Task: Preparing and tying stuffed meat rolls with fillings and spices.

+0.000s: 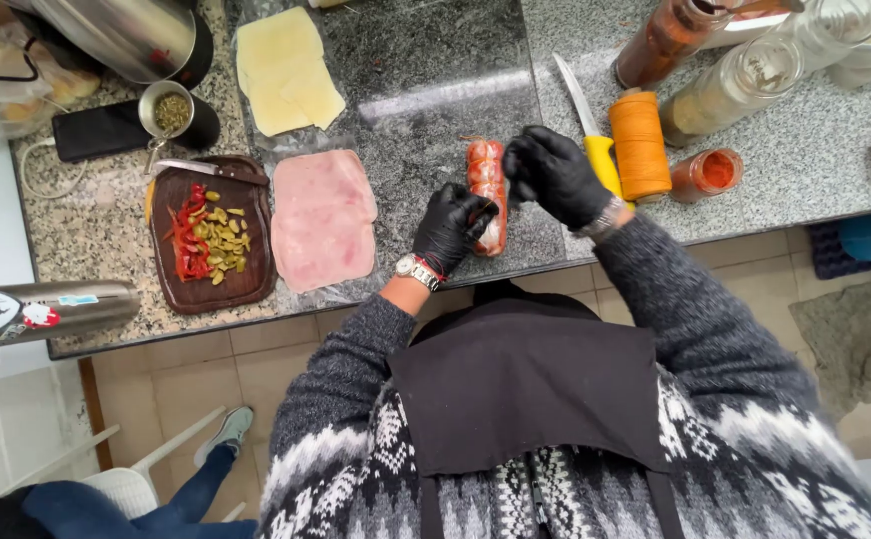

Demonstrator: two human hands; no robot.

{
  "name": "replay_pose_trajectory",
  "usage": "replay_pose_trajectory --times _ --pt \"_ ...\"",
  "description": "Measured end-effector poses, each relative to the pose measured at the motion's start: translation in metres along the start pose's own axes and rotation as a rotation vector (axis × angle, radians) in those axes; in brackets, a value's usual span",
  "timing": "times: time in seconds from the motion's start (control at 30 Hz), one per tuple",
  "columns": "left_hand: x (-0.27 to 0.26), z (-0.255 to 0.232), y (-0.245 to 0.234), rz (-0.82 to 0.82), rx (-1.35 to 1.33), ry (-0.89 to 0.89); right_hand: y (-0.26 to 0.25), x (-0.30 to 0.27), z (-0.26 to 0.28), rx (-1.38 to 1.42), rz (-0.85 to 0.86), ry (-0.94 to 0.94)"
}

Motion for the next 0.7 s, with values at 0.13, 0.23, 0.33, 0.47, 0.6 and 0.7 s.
replay_pose_trajectory --times 0.13,0.23,0.33,0.47,0.6,0.7 --pt "-0.028 0.048 0.018 -0.096 -0.803 -1.151 0.039 0.0 0.023 -0.247 0.095 -0.245" --pt "-0.019 0.048 0.03 0.195 -0.177 -0.469 0.078 -0.027 0.048 -1.502 0.264 -0.534" --pt "-0.015 0.039 0.028 0.192 -0.136 -0.417 0.013 -0.023 0.008 -2.059 0.252 -0.305" --pt "-0.019 0.03 0.026 0.16 -0.05 -0.455 -0.03 -0.039 -0.026 -2.183 0.326 -0.467" --pt "-0.023 0.034 0.033 0.118 0.008 -0.381 0.003 -0.061 -0.035 -2.133 0.283 -0.699" --pt "-0.021 0.038 0.034 0.128 0.063 -0.391 0.068 -0.076 -0.018 -2.024 0.371 -0.598"
Point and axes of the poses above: each hand's wrist, its own x-axis towards the middle knuckle, its own y-axis out of the palm, z = x × y, the point moved 9 cm from there along x, towards the middle knuckle, and after that the axes turned 12 degrees about -z, right-handed, at the moved point
